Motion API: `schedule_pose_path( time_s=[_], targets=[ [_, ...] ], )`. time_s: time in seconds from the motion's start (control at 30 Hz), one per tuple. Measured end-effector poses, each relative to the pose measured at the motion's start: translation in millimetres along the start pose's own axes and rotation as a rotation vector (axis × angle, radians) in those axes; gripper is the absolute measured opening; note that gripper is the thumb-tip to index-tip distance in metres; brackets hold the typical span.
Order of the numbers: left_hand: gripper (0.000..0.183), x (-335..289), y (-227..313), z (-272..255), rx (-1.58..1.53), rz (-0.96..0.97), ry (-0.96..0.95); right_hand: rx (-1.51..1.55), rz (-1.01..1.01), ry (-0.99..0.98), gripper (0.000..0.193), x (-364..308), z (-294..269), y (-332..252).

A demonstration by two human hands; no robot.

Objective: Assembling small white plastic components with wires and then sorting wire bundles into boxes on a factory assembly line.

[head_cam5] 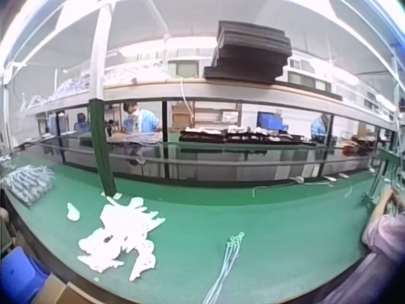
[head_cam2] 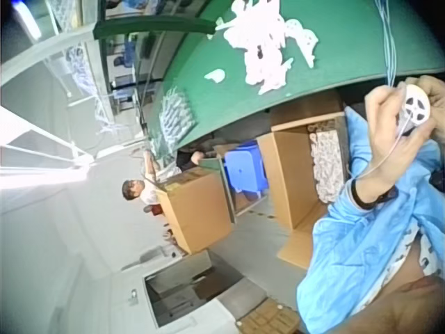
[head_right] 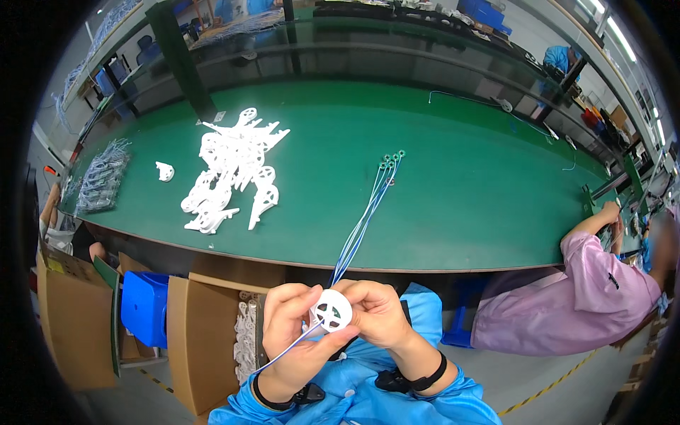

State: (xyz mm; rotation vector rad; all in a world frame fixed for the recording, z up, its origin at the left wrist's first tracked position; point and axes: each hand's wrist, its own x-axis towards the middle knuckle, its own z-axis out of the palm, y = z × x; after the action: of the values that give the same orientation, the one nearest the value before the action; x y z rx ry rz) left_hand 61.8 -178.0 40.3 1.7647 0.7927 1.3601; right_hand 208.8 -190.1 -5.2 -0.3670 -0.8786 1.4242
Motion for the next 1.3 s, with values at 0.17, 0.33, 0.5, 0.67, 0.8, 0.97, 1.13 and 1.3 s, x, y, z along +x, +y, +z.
schedule_pose_path(
  time_s=[0.17, 0.33, 0.5, 0.67, 0.8, 0.97, 1.13, 1.3],
  targets=[
    [0.064, -4.2, 3.3, 0.7, -0.016, -0.060, -0.010, -0.003, -0.042, 0.005, 0.010, -0.6, -1.3, 5.5],
    [0.064, -5.3, 1.3, 1.2, 0.008, -0.042, -0.005, 0.076, -0.073, 0.031, 0.008, 0.9, 2.6, 9.0],
    [0.063, -5.6, 0.1, 1.3, -0.001, -0.060, 0.008, 0.057, -0.028, 0.032, 0.009, -2.2, -0.3, 8.2],
    [0.063, -1.3, 3.7, 0.5, 0.032, -0.071, 0.023, 0.083, 0.057, 0.076, 0.010, -5.2, -1.5, 6.0],
    [0.062, 1.8, 5.8, 2.1, 0.095, -0.006, 0.029, 0.141, 0.035, 0.059, 0.011, -4.2, -3.8, 9.2],
    [0.062, 2.7, 6.0, 2.6, 0.130, 0.033, 0.027, 0.133, 0.023, 0.062, 0.010, -2.0, -2.4, 7.7],
    [0.061, -0.8, 4.7, 3.6, 0.090, -0.011, 0.011, 0.085, -0.002, 0.066, 0.011, -3.6, -4.9, 8.9],
    [0.059, 1.2, 5.6, 4.5, 0.019, -0.051, 0.003, -0.017, -0.048, 0.069, 0.012, -2.6, -6.1, 6.3]
  ],
)
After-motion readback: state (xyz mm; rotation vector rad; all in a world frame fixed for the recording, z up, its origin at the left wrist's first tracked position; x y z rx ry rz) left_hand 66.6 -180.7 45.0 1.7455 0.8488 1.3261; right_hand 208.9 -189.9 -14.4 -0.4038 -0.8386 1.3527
